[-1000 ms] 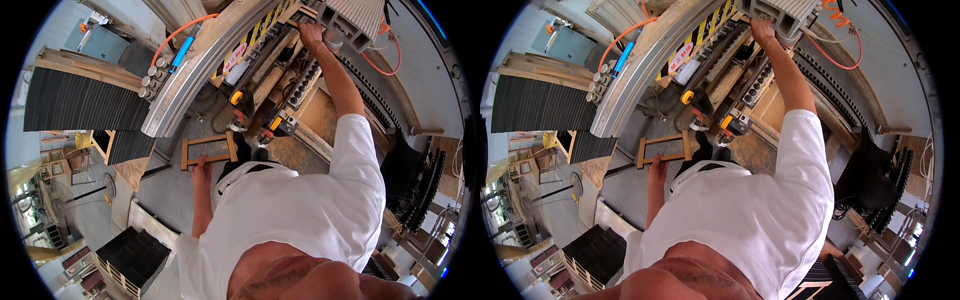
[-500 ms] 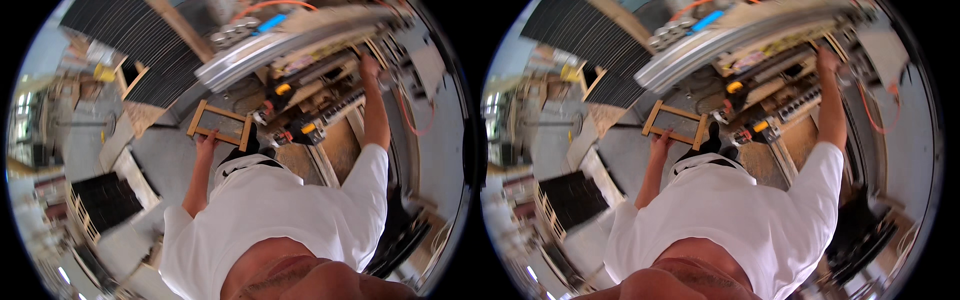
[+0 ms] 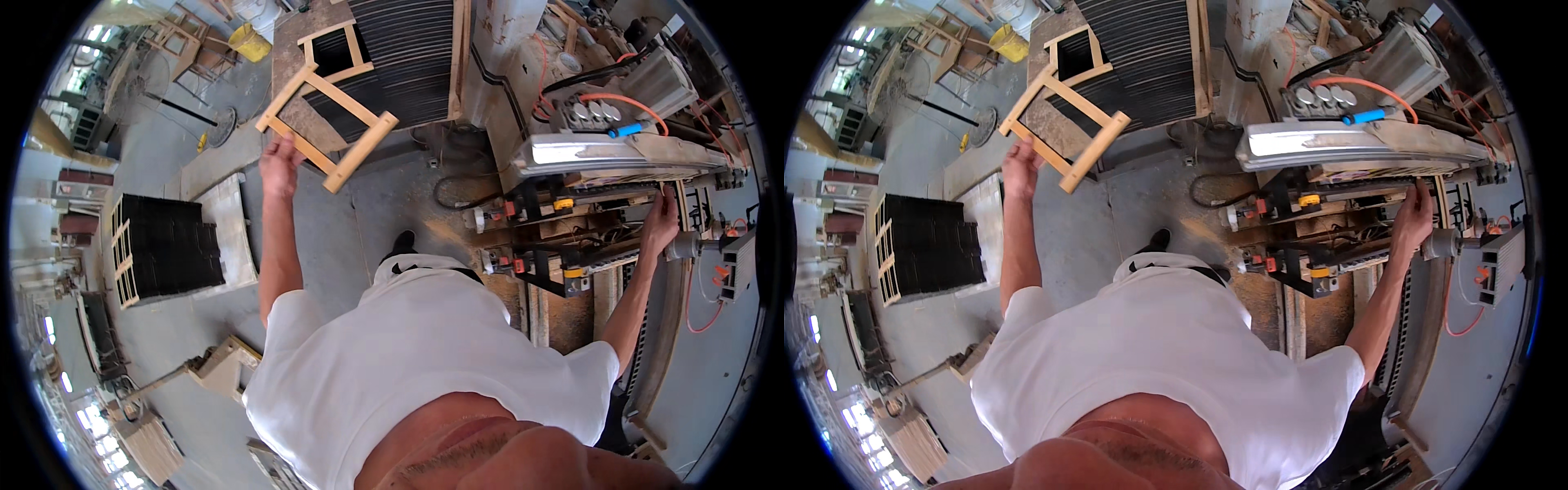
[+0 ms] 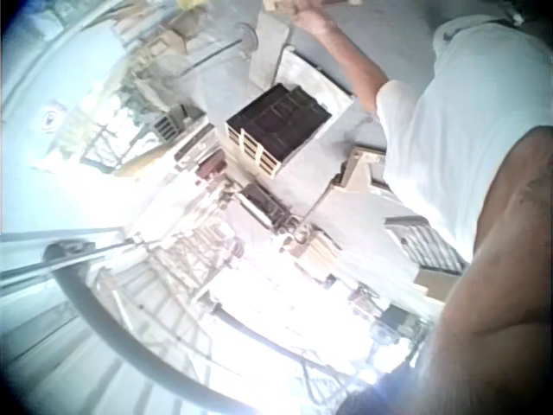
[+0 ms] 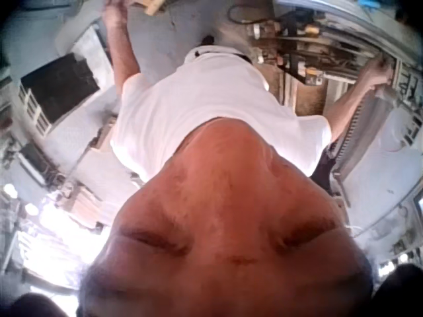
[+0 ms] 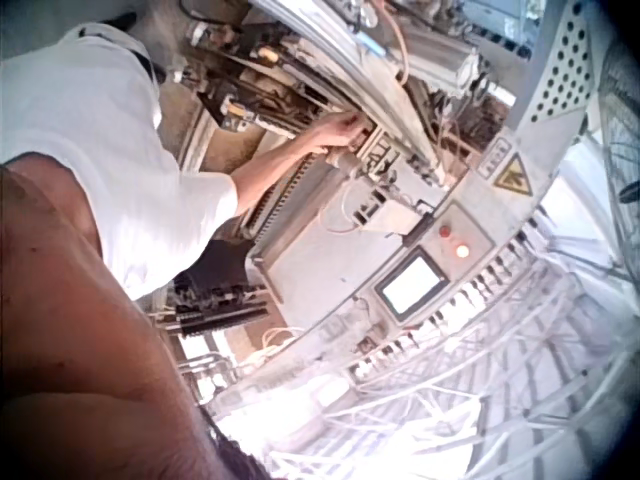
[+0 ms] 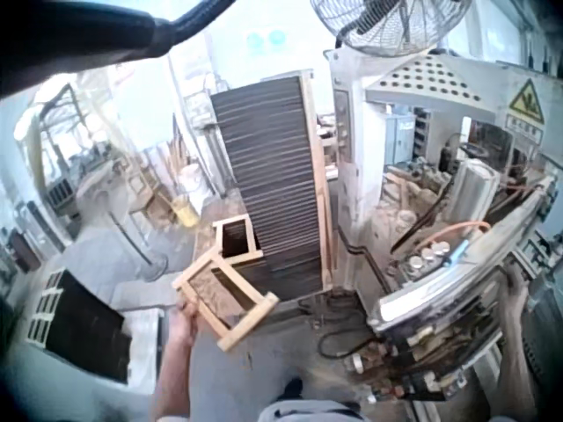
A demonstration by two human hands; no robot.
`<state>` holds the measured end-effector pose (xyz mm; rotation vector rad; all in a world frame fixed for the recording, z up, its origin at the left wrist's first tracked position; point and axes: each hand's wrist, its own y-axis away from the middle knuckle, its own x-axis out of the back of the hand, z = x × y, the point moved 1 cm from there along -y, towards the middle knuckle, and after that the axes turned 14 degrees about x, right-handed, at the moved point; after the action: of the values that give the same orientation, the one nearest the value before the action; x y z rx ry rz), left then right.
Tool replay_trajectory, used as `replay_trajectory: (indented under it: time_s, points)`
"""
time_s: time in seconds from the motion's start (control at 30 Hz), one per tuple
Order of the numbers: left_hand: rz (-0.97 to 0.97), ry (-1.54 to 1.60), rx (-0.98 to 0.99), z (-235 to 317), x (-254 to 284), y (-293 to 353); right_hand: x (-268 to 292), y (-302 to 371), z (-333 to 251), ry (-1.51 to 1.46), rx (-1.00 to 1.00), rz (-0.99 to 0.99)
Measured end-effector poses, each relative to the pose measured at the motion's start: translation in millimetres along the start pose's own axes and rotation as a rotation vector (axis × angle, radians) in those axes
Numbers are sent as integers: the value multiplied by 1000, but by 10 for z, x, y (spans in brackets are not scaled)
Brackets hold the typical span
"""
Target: The person repeatedly picks up small wooden frames from a workbench, places them into a clamping jig, and secures them with a hand clamp. After each clamping, the person removes the frame and sets it aside, then repeats the process with another frame.
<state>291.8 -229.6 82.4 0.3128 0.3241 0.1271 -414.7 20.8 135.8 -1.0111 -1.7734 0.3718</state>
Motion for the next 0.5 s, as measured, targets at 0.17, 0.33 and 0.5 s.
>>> replay_trajectory:
  time_s: [0.17,0.33,0.5]
  points:
    - [-46,-53,23,742,170,-1332,-124,832,-1511,-235,-62,54]
    - [-65,-272,42,973,-101,-2583,-792,1808,-1978,-347,-297,-168]
    - [101,-1000,-190,820,-589,-2814,-1271,2641,-2128,-428,-487,-365]
